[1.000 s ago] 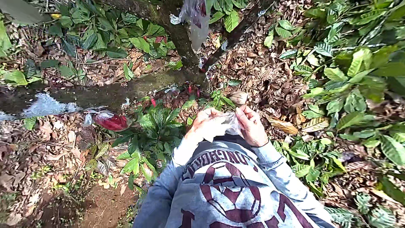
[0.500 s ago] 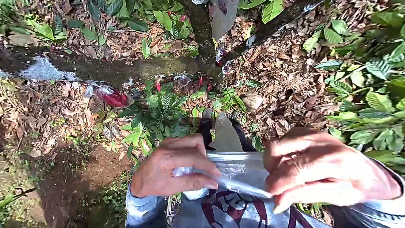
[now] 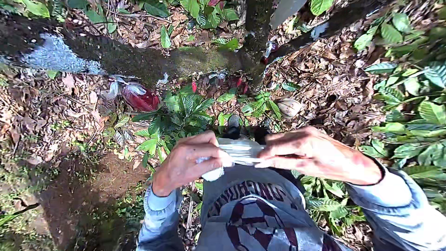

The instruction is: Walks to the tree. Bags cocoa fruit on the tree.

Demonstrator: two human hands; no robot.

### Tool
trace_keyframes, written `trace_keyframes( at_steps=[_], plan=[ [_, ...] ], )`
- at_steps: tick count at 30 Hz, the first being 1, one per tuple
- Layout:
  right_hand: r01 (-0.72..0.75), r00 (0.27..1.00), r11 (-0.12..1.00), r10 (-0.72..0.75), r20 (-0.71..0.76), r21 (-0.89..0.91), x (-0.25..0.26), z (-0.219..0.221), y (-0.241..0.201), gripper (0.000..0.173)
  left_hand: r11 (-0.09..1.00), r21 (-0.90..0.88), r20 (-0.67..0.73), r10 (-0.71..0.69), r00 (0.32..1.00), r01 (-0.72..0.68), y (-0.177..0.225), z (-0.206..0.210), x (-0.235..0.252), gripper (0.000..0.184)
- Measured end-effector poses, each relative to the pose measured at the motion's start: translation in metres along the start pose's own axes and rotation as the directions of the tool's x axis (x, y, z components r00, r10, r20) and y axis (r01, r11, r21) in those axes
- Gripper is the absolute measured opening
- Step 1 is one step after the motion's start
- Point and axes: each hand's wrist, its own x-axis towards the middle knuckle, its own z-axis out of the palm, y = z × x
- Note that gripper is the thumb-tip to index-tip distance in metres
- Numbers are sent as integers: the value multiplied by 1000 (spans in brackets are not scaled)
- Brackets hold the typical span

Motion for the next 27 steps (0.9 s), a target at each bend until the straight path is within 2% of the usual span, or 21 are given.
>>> trace_keyframes(
  at_steps=[2, 4, 5, 7, 10, 11, 13, 15, 18, 21, 27],
  plan=[
    [-130, 992, 991, 130, 1, -13, 26, 25, 41, 26, 968, 218, -57, -112, 992, 122, -49, -8, 1, 11],
    [-261, 963, 964, 264, 52, -61, 51, 45, 81, 23, 892, 414, -106, -151, 983, 182, -97, -15, 3, 10],
    [-315, 943, 946, 321, 83, -81, 64, 55, 98, 19, 868, 448, -142, -170, 975, 217, -117, -16, 6, 12],
    [-403, 907, 910, 411, 90, -98, 88, 75, 125, 14, 865, 386, -283, -220, 933, 321, -147, -15, 15, 15],
    [-443, 894, 891, 447, 25, -100, 106, 103, 158, 16, 894, 213, -599, -198, 776, 393, -176, 4, 26, 28],
    [-462, 885, 882, 465, 14, -93, 107, 109, 164, 18, 884, 223, -667, -170, 725, 412, -183, 9, 34, 34],
    [-510, 859, 858, 512, 20, -63, 104, 118, 172, 20, 798, 260, -776, -162, 609, 544, -191, 12, 66, 42],
    [-561, 826, 828, 560, 60, -7, 95, 123, 176, 22, 697, 256, -817, -214, 535, 670, -194, 11, 94, 45],
    [-626, 779, 779, 621, 84, 41, 72, 123, 175, 30, 584, 252, -827, -284, 485, 772, -193, 13, 115, 42],
    [-642, 766, 760, 642, 39, 100, 48, 118, 173, 32, 572, 267, -864, -215, 456, 775, -203, 16, 119, 31],
    [-674, 731, 723, 682, -4, 151, 26, 102, 170, 31, 602, 267, -882, -161, 442, 752, -204, 13, 111, 30]
  ],
)
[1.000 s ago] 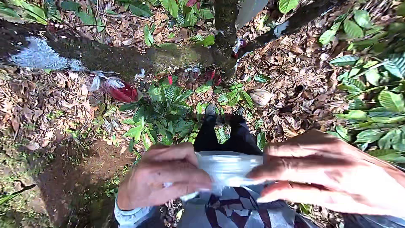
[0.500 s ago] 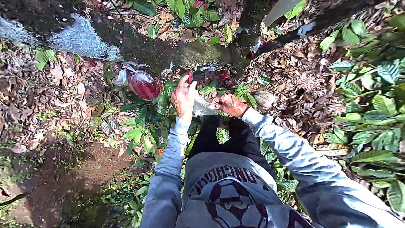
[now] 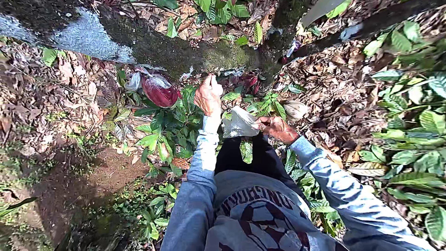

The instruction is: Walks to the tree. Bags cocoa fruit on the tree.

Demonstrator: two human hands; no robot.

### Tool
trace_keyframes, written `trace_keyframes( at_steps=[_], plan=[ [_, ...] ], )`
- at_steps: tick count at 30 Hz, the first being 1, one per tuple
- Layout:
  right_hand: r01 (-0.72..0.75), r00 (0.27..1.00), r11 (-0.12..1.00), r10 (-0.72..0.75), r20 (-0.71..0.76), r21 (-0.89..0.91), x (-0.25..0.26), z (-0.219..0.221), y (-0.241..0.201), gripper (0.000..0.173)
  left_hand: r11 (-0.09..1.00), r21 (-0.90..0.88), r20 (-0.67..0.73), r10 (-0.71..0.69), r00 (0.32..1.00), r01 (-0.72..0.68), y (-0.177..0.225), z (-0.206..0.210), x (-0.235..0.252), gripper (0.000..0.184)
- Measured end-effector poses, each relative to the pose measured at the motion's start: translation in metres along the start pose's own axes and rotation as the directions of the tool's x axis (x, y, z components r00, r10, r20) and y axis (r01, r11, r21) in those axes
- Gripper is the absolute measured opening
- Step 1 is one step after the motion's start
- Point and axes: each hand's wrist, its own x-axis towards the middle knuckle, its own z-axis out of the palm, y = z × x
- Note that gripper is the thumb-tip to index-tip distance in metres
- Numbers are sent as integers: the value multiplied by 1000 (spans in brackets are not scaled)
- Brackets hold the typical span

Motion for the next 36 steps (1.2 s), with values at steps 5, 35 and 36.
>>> trace_keyframes(
  at_steps=[5, 35, 36],
  plan=[
    [81, 996, 995, -80, 26, -53, 9, -9, -15, 27, 999, -36, -15, -30, 999, 30, -13, -10, -7, 30],
    [482, 871, 804, -399, 286, -348, 155, -18, -97, 14, 881, -136, 425, 464, 777, -452, -99, -62, -5, 40],
    [487, 869, 802, -404, 285, -346, 156, -20, -99, 13, 875, -115, 459, 466, 757, -470, -97, -58, 0, 39]
  ],
)
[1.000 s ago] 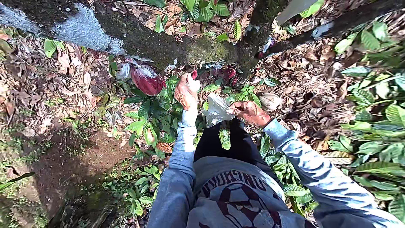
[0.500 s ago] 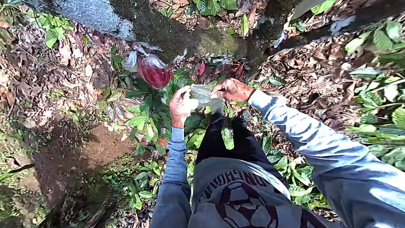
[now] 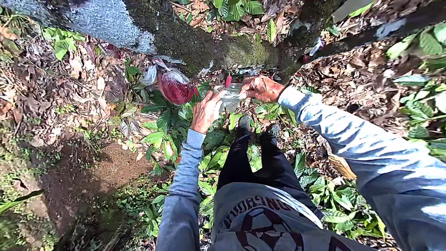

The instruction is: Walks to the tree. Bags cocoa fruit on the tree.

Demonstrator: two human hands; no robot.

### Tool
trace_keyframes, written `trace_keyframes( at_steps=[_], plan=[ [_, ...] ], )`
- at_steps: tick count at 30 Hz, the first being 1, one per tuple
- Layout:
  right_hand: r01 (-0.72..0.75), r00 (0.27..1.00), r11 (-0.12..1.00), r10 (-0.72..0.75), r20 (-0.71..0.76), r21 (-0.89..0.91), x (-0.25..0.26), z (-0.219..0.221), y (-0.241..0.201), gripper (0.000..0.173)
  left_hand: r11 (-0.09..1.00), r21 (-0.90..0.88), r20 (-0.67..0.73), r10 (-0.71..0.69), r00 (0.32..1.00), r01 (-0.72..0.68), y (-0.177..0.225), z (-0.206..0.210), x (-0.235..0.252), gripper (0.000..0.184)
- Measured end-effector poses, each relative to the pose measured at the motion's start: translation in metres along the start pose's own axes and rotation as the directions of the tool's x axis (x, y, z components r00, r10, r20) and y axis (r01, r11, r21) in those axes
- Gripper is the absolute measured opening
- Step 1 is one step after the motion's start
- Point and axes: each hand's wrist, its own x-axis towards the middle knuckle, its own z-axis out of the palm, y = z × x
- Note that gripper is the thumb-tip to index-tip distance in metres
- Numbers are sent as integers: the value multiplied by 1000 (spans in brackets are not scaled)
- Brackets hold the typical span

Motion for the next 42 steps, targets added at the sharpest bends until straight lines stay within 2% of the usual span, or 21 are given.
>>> trace_keyframes(
  at_steps=[2, 4, 6, 10, 13, 16, 18, 20, 24, 28, 30, 32, 35, 37, 40, 42],
  plan=[
    [7, 1000, 1000, -8, -10, -3, 5, -3, 3, 13, 997, 79, 45, -6, 999, 2, -10, 11, 17, 34],
    [11, 1000, 1000, -12, -25, -13, 10, -4, 7, 14, 988, 152, 28, -23, 999, 18, -21, 24, 29, 30],
    [33, 997, 999, -33, -68, 2, 12, -5, 12, 16, 988, 153, 2, -38, 999, 37, -21, 21, 30, 29],
    [149, 968, 982, -122, -218, 113, 5, -7, 17, 17, 996, 54, -116, -61, 991, 68, -8, 8, 22, 32],
    [146, 952, 977, -96, -290, 155, 1, -7, 11, 19, 996, 7, -213, -81, 974, 84, 0, 11, 21, 39],
    [172, 922, 962, -82, -379, 212, -1, 0, 12, 20, 998, -23, -342, -64, 938, 60, 5, 21, 19, 35],
    [184, 902, 947, -56, -428, 262, -5, 3, 8, 19, 994, -105, -433, -76, 898, 34, 10, 28, 19, 34],
    [199, 883, 929, -32, -469, 311, -11, 4, 2, 19, 986, -161, -472, -107, 875, 34, 15, 31, 22, 32],
    [316, 837, 870, -67, -544, 379, -22, 7, -4, 16, 986, -164, -433, -108, 895, 39, 20, 26, 26, 27],
    [375, 835, 817, -92, -543, 438, -29, 5, -9, 15, 979, -202, -349, -79, 934, 8, 15, 21, 26, 23],
    [385, 843, 783, -84, -531, 488, -29, 6, -8, 16, 946, -322, -318, -66, 946, -42, 7, 21, 27, 21],
    [391, 848, 753, -70, -526, 530, -30, 6, -8, 17, 854, -517, -288, -108, 952, -60, 2, 23, 27, 20],
    [433, 831, 705, -70, -552, 562, -28, 10, -8, 18, 720, -693, -264, -205, 942, -38, 2, 27, 29, 26],
    [470, 818, 656, -71, -571, 591, -23, 13, -10, 17, 721, -693, -281, -254, 925, -12, 5, 30, 32, 26],
    [487, 828, 559, -50, -559, 671, -19, 19, -13, 19, 777, -629, -339, -276, 899, 1, 14, 34, 35, 26],
    [469, 846, 479, -1, -533, 742, -16, 24, -18, 17, 748, -663, -346, -337, 876, 26, 22, 38, 35, 26]
  ],
)
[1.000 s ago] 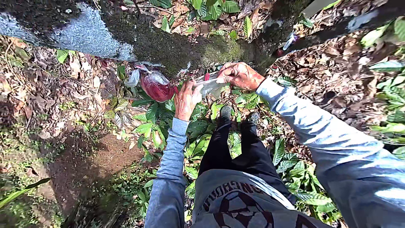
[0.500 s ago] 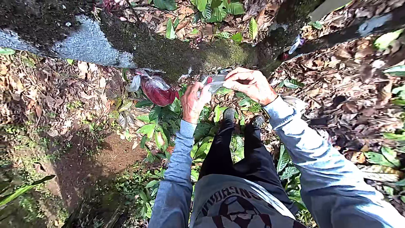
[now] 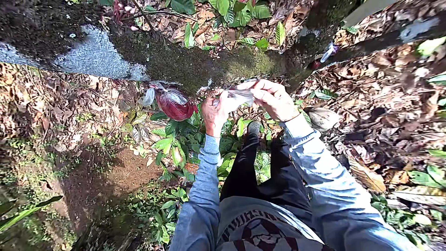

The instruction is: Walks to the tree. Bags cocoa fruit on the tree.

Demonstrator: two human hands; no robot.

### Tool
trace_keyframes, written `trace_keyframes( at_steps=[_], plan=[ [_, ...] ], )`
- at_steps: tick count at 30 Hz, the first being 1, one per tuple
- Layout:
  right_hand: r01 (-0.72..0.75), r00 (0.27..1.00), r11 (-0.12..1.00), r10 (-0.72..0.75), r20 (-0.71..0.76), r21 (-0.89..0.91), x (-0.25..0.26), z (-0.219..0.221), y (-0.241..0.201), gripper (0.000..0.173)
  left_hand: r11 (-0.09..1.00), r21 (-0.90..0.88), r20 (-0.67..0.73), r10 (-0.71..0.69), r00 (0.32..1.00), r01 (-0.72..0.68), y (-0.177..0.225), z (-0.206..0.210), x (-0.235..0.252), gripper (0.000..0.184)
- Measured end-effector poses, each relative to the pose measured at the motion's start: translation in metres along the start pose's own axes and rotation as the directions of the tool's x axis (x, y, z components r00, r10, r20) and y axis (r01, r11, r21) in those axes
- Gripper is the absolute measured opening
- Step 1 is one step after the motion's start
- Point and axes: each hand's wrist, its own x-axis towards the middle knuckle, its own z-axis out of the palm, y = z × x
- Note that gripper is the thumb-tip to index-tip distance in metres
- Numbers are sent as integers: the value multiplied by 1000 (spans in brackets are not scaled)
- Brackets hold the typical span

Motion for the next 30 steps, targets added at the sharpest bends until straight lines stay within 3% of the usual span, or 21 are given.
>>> trace_keyframes(
  at_steps=[3, 8, 11, 18, 24, 30],
  plan=[
    [-48, 997, 994, 53, -53, 94, 1, 12, 10, 15, 985, -127, -80, -128, 989, 117, 4, 12, -4, 28],
    [-21, 993, 1000, 19, -115, -18, -3, 21, 25, 12, 926, -350, -77, -177, 981, 140, 12, 25, -5, 25],
    [1, 985, 999, -7, -173, -37, -3, 25, 30, 16, 830, -522, 42, -205, 978, 196, 21, 20, -5, 27],
    [43, 966, 995, -63, -252, -87, 12, 30, 40, 13, 705, -598, 281, -260, 924, 381, 24, 8, 3, 41],
    [130, 946, 991, -120, -301, 12, 22, 29, 44, 16, 766, -585, 258, -135, 957, 266, 10, 4, 4, 24],
    [88, 956, 996, -76, -283, 29, 21, 32, 39, 26, 830, -536, 144, -90, 985, 154, -4, 17, 4, 25]
  ],
)
